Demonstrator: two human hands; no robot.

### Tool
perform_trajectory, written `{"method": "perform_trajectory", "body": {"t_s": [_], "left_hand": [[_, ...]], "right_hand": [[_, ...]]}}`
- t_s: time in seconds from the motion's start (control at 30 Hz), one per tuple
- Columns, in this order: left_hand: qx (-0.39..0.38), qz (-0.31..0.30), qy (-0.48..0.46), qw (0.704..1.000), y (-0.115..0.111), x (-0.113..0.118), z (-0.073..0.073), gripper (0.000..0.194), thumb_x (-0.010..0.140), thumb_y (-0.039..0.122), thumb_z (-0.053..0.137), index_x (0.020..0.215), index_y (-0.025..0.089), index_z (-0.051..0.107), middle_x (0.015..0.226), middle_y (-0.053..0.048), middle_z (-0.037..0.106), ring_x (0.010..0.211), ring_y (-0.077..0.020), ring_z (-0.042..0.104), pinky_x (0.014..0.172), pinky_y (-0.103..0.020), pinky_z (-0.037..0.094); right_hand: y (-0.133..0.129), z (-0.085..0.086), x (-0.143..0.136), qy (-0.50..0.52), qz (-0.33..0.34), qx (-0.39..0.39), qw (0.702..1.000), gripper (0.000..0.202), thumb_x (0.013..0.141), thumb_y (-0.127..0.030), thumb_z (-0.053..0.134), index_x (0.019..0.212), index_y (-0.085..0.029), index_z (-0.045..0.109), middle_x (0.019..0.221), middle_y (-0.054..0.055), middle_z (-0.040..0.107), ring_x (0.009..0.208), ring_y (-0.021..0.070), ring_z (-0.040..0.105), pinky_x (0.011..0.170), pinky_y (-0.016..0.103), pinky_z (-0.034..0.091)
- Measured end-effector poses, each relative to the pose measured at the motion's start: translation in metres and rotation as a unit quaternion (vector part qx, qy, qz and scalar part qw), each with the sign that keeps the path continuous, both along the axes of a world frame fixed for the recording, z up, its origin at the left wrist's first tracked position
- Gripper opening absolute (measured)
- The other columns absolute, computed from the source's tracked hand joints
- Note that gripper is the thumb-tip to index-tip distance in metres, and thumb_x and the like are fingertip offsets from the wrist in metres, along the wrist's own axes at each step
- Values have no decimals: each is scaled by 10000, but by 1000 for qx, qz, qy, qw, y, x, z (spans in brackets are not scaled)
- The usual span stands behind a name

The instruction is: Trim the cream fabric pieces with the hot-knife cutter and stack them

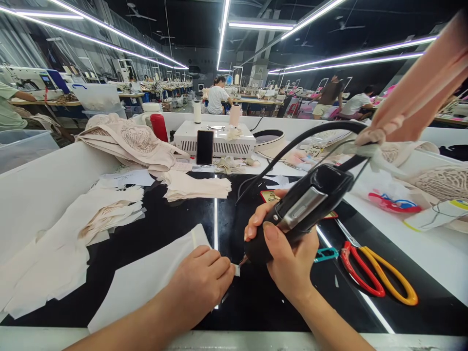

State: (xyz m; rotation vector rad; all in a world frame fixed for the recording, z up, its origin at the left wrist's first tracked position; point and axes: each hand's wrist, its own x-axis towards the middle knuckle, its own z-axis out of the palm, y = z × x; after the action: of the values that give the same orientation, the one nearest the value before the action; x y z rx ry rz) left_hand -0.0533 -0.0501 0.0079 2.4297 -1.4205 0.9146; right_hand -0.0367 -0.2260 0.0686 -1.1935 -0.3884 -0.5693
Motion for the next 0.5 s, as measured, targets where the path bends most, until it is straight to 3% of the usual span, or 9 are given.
{"method": "perform_trajectory", "body": {"t_s": [0.3,0.5], "left_hand": [[5,2,4,1000,1,1,4,257,1104,51,454,997,124,676,810,-7,673,715,-182,614,670,-363,444],[13,1,5,1000,1,1,2,262,1117,46,436,1021,136,663,810,-7,672,733,-176,629,679,-353,449]], "right_hand": [[-2,1,-9,15,24,21,999,421,928,-348,826,1265,-299,578,848,-47,687,591,131,659,563,286,582],[1,0,-11,12,18,1,1000,353,949,-343,797,1230,-295,589,853,-41,685,591,133,659,549,281,598]]}}
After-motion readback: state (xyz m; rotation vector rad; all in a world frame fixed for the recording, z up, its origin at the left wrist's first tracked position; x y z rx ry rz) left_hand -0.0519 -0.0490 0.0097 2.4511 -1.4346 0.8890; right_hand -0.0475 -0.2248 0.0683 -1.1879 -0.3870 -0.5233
